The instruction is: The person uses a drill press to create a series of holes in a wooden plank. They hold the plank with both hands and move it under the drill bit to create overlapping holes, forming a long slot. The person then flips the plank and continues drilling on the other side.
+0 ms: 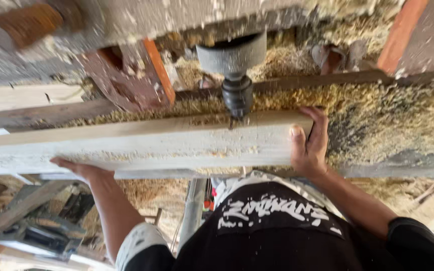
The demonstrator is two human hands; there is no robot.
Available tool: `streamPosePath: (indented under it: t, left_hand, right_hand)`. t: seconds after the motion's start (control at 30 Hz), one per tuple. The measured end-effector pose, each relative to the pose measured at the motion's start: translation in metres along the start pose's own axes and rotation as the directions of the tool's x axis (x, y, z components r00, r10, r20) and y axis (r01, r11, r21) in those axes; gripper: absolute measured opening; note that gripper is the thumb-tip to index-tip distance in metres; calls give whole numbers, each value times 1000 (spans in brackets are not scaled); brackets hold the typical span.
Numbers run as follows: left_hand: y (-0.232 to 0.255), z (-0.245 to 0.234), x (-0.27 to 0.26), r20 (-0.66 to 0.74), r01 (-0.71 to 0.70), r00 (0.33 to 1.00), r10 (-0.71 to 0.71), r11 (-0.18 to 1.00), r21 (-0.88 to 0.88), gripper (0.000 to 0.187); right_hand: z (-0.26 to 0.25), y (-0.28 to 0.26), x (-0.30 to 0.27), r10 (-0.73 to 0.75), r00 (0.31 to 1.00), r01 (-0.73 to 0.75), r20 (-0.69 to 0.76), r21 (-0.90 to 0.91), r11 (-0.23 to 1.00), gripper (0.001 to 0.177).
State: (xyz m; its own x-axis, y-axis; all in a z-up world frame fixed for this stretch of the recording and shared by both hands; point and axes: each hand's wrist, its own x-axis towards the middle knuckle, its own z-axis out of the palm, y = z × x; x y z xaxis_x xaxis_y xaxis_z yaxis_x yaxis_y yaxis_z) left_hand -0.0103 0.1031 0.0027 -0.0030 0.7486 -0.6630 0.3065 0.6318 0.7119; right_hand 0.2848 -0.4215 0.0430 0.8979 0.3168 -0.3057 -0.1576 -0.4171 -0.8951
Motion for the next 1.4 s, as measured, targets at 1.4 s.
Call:
streamPosePath:
  t: [1.4]
  left_hand:
    - [-45, 36, -73, -118, 17, 993, -8, 997, 76, 110]
  right_hand:
    - [-89, 24, 1, 71, 997, -74, -31, -114, 991, 39]
